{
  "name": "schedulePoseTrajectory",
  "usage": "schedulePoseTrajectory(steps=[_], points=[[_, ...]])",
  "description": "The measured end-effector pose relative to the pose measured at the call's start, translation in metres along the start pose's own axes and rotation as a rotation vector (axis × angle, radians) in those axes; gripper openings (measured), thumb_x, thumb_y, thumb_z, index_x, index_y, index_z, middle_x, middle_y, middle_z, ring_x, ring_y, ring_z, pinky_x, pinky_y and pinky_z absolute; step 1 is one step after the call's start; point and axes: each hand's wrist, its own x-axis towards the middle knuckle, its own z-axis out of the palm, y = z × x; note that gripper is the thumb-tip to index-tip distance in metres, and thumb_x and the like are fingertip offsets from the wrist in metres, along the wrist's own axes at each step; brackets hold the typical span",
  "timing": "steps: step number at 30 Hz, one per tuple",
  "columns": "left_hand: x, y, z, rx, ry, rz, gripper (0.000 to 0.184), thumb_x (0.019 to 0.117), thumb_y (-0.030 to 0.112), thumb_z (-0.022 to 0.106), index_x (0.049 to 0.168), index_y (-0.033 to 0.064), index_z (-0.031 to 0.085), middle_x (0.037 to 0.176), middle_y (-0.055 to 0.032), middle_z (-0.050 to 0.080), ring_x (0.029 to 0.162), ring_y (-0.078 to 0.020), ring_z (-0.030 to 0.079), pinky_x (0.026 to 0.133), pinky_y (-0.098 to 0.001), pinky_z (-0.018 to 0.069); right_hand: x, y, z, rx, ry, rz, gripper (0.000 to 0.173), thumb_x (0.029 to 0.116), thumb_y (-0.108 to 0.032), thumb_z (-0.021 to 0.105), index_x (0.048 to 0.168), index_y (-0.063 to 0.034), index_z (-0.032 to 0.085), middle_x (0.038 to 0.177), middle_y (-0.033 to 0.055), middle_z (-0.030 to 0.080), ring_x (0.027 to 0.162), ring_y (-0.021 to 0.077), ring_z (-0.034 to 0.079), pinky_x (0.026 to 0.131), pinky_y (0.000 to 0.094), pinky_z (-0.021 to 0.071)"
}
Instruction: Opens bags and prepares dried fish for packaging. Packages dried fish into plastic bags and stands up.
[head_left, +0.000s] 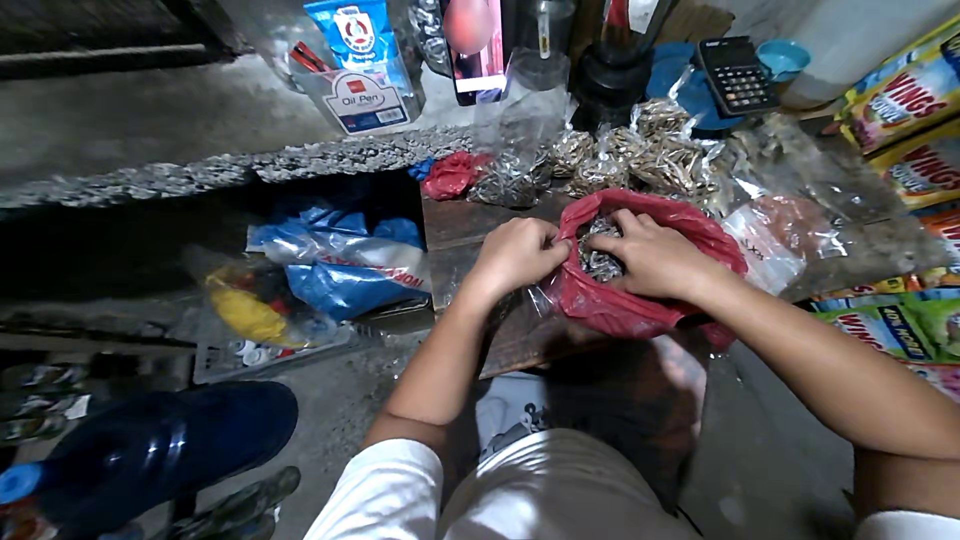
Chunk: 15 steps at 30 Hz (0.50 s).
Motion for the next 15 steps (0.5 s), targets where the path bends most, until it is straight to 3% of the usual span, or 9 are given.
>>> schedulePoseTrajectory(steps=[5,9,12,15], points=[[0.0,-0.004,0.0,-0.012,0.005,0.011,0.037,0.1047,0.032,0.054,0.091,0.0024,0.071,0.092,-0.0164,0.07,0.092,-0.0338,0.067,0.079,-0.0614,0.0476,-0.004,0.017,-0.007,0.053,0.043,0.034,0.049,0.0895,-0.022,0.079,0.137,-0.017,0.065,0.14,0.0301,0.05,0.122,0.0518,0.053,0.09,0.0662,0.0483],[-0.003,-0.01,-0.006,-0.122,0.077,0.009,0.042,0.1066,0.038,0.052,0.101,0.003,0.075,0.094,-0.0151,0.071,0.091,-0.03,0.067,0.083,-0.0599,0.0491,-0.012,0.032,-0.009,0.121,0.135,-0.009,0.056,0.0862,-0.037,0.083,0.136,-0.0179,0.065,0.136,0.0268,0.055,0.12,0.0493,0.056,0.091,0.0685,0.0472],[-0.006,-0.017,-0.01,-0.197,0.154,0.011,0.036,0.1072,0.029,0.049,0.106,0.0046,0.075,0.099,-0.0117,0.072,0.093,-0.0236,0.066,0.084,-0.0542,0.0493,-0.019,0.034,-0.012,0.154,0.262,-0.082,0.049,0.0906,-0.041,0.077,0.131,-0.014,0.069,0.131,0.0244,0.06,0.119,0.0466,0.059,0.092,0.0685,0.0475],[-0.008,-0.019,-0.012,-0.256,0.157,0.044,0.036,0.1066,0.019,0.042,0.116,0.0068,0.074,0.115,-0.0095,0.073,0.107,-0.0186,0.067,0.095,-0.0486,0.0494,-0.026,0.024,-0.017,0.128,0.387,-0.112,0.036,0.0983,-0.032,0.067,0.123,-0.0059,0.071,0.124,0.0234,0.065,0.115,0.0447,0.063,0.091,0.0661,0.0489]])
